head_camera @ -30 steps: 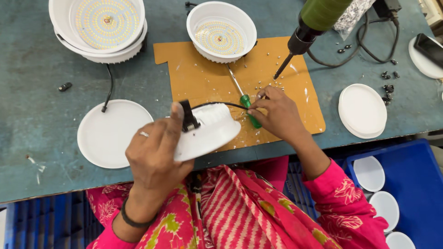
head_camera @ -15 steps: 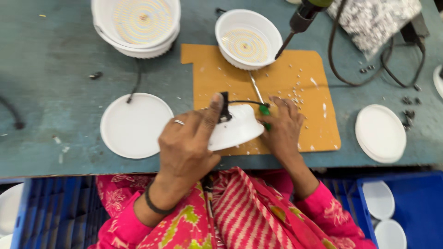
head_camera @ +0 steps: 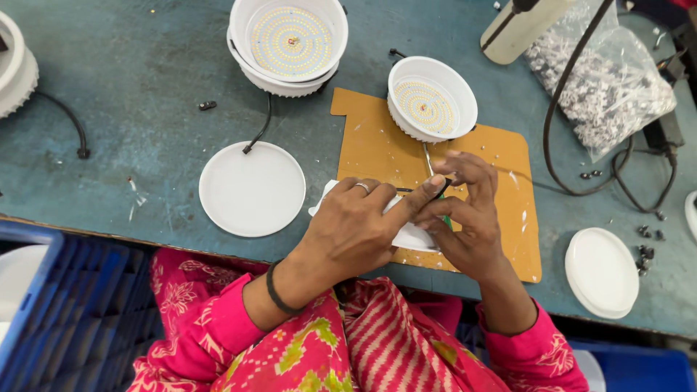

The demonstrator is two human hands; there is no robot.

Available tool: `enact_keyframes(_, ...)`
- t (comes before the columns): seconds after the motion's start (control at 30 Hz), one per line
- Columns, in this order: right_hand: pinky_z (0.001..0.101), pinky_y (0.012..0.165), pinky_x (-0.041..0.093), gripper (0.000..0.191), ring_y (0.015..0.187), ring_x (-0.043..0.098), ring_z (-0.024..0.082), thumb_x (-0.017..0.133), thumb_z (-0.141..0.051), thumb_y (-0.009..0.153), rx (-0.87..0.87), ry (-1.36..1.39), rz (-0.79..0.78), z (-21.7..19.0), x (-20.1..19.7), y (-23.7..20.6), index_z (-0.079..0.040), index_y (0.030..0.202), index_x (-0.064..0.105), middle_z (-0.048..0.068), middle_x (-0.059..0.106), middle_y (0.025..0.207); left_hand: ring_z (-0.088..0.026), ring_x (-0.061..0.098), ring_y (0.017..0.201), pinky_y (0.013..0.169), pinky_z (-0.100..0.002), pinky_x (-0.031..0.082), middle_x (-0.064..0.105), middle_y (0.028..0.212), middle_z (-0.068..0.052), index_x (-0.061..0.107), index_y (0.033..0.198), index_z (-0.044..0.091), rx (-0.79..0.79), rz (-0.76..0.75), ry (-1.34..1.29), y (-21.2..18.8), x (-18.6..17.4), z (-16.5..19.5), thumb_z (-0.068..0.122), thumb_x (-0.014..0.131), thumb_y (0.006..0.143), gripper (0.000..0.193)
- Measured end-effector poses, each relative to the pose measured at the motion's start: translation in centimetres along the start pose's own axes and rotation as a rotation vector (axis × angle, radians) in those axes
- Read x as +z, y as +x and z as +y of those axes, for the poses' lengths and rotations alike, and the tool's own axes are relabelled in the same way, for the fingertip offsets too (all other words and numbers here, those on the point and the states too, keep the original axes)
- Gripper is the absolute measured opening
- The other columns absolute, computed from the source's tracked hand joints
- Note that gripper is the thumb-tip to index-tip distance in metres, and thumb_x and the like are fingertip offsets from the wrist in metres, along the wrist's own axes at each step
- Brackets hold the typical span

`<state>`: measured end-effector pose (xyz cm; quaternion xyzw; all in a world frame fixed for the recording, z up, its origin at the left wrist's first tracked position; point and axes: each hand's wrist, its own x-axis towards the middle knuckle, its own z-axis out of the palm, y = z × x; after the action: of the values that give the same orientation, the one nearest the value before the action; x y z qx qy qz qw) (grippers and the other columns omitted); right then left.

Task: The person places a circular LED panel into a white plastic housing, presses it into place, and uses a green electric screwdriver to fasten screws around the panel. The person then flips the unit and secures the back cover with additional screws.

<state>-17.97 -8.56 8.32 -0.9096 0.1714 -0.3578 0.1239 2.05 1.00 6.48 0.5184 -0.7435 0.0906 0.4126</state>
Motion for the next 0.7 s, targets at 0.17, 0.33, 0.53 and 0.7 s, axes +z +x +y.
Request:
enact_keyframes(0.17, 0.0488, 0.113, 0.043, 0.023, 0.137, 0.046, 0.032, 0.087, -0.005, 0.070, -0.027, -0.035, 0.033, 0.4, 0.1, 0.5, -0.014, 0.088, 0.076, 0.007, 0.054, 0.135, -0.027, 0.063, 0.071, 0.071, -0.041, 0.050, 0.062, 0.080, -0.005, 0.044, 0.158, 0.016, -0.024, -0.019, -0.038, 0.5, -0.2, -0.2, 0.020, 0.081, 0.074, 0.092)
enact_keyframes(0.33, 0.0425, 0.106, 0.043, 0.025, 0.139, 0.046, 0.031, 0.088, -0.004, 0.071, -0.062, -0.007, 0.047, 0.9, -0.1, 0.3, -0.016, 0.090, 0.077, 0.008, 0.051, 0.136, -0.028, 0.064, 0.071, 0.072, -0.042, 0.051, 0.062, 0.080, -0.006, 0.041, 0.158, 0.016, -0.029, -0.024, -0.055, 0.7, -0.5, -0.3, 0.022, 0.082, 0.070, 0.097)
enact_keyframes(0.53, 0.0413, 0.107, 0.045, 0.024, 0.146, 0.044, 0.030, 0.083, 0.002, 0.073, 0.036, 0.179, -0.031, 1.1, -0.6, 0.3, -0.011, 0.092, 0.078, 0.011, 0.049, 0.150, -0.028, 0.065, 0.071, 0.072, -0.042, 0.051, 0.063, 0.081, -0.007, 0.044, 0.157, 0.017, -0.042, -0.016, -0.035, 0.9, -0.6, -0.3, 0.017, 0.079, 0.074, 0.090)
enact_keyframes(0.7, 0.0399, 0.106, 0.046, 0.025, 0.145, 0.047, 0.027, 0.086, 0.001, 0.072, 0.118, 0.270, -0.021, 1.3, -0.8, 0.6, -0.011, 0.093, 0.078, 0.011, 0.049, 0.151, -0.028, 0.065, 0.072, 0.071, -0.042, 0.051, 0.062, 0.080, -0.007, 0.045, 0.156, 0.017, -0.040, -0.006, -0.044, 1.0, -0.3, -0.3, 0.018, 0.078, 0.076, 0.086)
